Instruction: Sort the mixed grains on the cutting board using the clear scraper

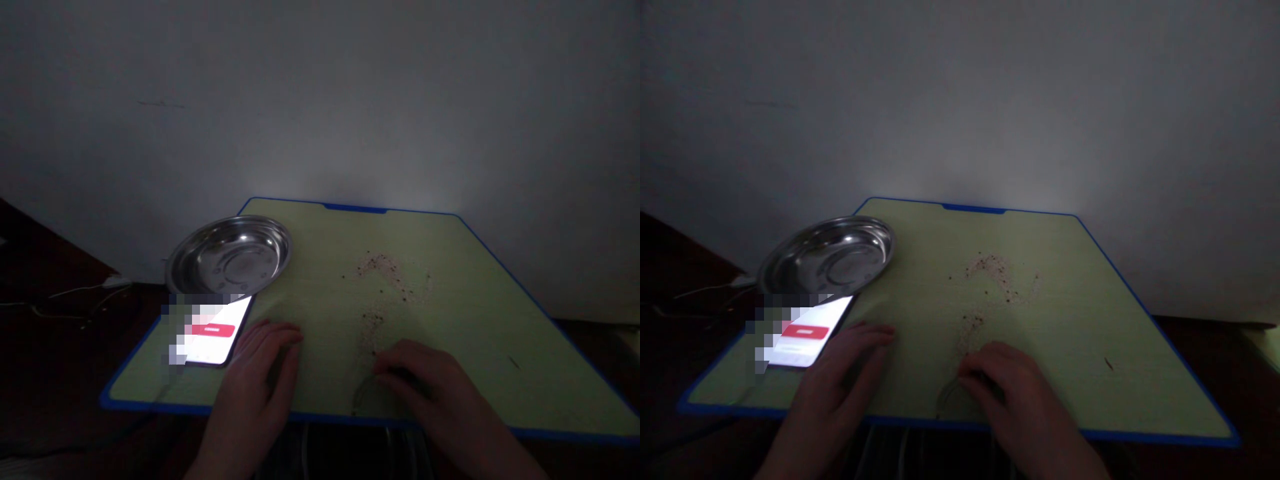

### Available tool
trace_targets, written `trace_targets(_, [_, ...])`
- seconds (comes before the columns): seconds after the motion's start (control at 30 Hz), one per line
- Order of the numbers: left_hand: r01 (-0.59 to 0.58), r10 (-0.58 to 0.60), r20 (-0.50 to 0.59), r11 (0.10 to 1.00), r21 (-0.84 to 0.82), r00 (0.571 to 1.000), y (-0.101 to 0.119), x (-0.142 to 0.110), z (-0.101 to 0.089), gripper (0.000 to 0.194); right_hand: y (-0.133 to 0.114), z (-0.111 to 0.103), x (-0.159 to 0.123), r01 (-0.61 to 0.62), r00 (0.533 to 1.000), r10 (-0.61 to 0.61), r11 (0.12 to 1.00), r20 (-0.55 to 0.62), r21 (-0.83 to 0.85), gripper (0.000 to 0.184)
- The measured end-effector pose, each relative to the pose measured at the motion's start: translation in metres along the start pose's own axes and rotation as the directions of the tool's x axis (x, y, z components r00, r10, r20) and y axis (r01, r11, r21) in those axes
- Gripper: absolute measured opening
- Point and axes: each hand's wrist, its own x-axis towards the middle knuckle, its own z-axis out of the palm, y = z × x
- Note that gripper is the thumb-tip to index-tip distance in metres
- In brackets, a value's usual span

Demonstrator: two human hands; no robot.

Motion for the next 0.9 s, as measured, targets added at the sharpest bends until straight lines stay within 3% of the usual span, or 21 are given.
trace_targets(0.23, [-0.008,0.008,-0.018,1.000,0.001,1.000,0.000,-0.001,-0.001,0.014,-0.005,-0.005,0.000,0.009,1.000,-0.009,1.000,-0.015,-0.006,0.019])
trace_targets(0.37, [0.000,0.000,-0.028,1.000,0.001,1.000,-0.001,-0.001,-0.001,0.015,0.002,-0.027,-0.004,-0.031,0.983,0.025,0.999,-0.184,-0.032,0.014])
trace_targets(0.47, [0.005,-0.006,-0.038,1.000,-0.009,0.999,-0.001,-0.001,-0.001,0.014,0.010,-0.046,-0.010,-0.087,0.929,0.051,0.993,-0.365,-0.082,0.013])
trace_targets(0.53, [0.007,-0.008,-0.042,1.000,-0.013,0.999,-0.002,0.000,-0.001,0.014,0.012,-0.053,-0.012,-0.093,0.917,0.044,0.990,-0.397,-0.107,0.014])
trace_targets(0.63, [0.014,-0.015,-0.042,1.000,-0.012,0.999,-0.002,0.001,-0.001,0.014,0.007,-0.054,-0.010,-0.047,0.953,0.015,0.994,-0.303,-0.099,0.014])
trace_targets(0.73, [0.003,-0.003,-0.052,1.000,-0.001,0.999,-0.004,0.001,-0.001,0.014,-0.007,-0.044,0.000,0.024,0.994,-0.031,0.997,-0.108,-0.070,0.018])
trace_targets(0.83, [-0.004,0.004,-0.051,1.000,0.015,0.999,-0.005,0.000,-0.001,0.014,-0.021,-0.030,0.015,0.105,0.992,-0.100,0.992,0.074,-0.066,0.021])
trace_targets(0.9, [-0.001,0.002,-0.048,1.000,0.021,0.999,-0.006,0.000,0.000,0.014,-0.028,-0.023,0.024,0.148,0.981,-0.136,0.985,0.136,-0.087,0.023])
